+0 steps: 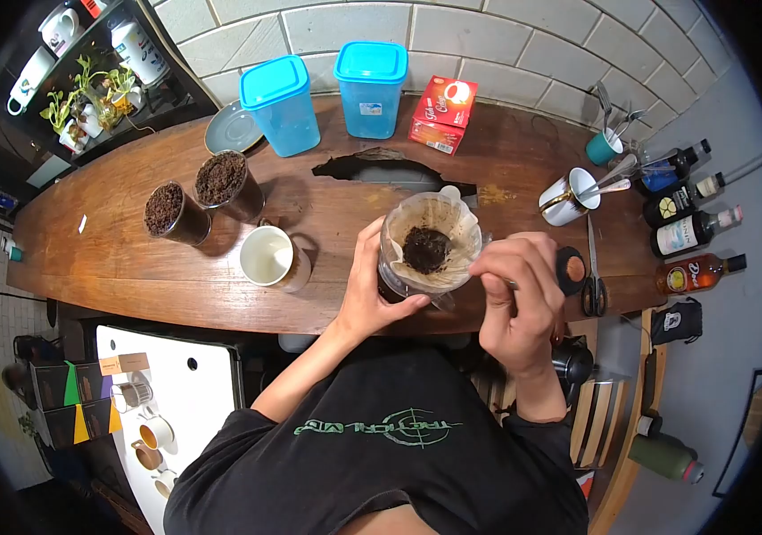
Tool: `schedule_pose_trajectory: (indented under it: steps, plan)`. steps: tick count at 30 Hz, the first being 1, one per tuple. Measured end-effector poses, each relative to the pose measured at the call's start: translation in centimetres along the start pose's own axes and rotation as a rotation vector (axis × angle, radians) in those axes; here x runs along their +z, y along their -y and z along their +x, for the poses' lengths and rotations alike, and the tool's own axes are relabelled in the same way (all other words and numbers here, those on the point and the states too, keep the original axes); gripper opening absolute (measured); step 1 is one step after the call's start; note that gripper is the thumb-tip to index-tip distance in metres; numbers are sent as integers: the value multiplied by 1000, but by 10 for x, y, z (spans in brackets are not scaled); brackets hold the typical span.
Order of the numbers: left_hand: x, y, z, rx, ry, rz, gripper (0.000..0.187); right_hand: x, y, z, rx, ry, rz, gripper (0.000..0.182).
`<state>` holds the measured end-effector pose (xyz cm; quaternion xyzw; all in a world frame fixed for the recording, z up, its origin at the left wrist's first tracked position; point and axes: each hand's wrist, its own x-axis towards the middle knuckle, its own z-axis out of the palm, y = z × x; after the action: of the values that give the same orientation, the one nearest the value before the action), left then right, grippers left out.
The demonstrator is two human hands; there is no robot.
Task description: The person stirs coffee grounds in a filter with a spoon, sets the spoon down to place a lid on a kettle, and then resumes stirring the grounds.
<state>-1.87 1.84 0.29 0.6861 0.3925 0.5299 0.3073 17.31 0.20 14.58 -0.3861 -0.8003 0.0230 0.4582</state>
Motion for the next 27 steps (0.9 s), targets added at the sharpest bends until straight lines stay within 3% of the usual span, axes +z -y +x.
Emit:
schedule_pose_trajectory:
  steps: [3,7,11,15,20,24,27]
  plan:
    - [4,2,-2,15,7,6,99,-4,0,-5,-2,74,83,8]
    - [3,0,-2,6,14,11,99,-9,2,-7,63,-64,154,9]
    - [4,1,-4,10,8,18,100,-4,-8,-6,48,41,159,8]
    - [4,2,-3,4,24,8,101,-2,-6,-9,61,-120,135,10]
    - [2,3,-4,-23,30,-13,101,-1,-7,-4,51,41,125,12]
    - [6,2,-4,-15,21,-15,102,-5,-1,-10,46,-87,181,12]
    - [5,1,-3,25,5,21,102,-3,-5,-7,65,9,196,12]
